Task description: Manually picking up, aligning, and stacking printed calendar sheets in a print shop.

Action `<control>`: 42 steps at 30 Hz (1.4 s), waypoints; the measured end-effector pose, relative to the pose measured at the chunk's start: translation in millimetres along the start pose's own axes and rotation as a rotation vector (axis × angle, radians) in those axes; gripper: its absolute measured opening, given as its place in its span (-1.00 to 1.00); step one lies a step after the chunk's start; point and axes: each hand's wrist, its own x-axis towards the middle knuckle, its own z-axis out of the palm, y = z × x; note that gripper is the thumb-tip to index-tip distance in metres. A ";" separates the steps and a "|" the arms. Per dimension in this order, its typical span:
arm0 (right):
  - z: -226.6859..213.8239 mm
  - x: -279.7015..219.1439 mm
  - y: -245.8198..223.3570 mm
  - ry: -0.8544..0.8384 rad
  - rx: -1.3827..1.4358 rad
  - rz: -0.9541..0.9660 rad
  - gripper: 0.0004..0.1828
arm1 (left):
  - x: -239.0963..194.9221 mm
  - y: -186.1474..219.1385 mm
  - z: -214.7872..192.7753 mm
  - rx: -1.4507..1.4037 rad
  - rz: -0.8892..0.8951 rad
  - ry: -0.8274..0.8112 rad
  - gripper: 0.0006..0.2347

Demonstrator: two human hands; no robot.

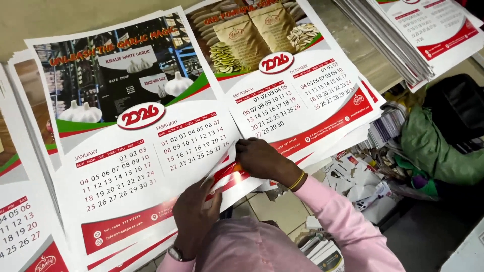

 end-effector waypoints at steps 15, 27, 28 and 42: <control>-61.2 -118.2 33.2 0.096 0.311 -0.041 -0.19 | -35.6 5.4 52.6 0.300 -0.432 -0.022 -0.88; -62.3 -309.6 118.0 0.002 0.407 0.262 -0.33 | 46.1 119.2 78.8 0.593 0.122 0.498 -0.84; -62.0 -321.0 129.5 0.008 0.405 0.270 -0.33 | 56.9 131.8 86.4 0.586 0.130 0.499 -0.84; -106.0 -319.9 281.4 0.057 0.238 0.308 -0.36 | 113.0 205.8 247.7 0.369 0.352 0.252 -0.88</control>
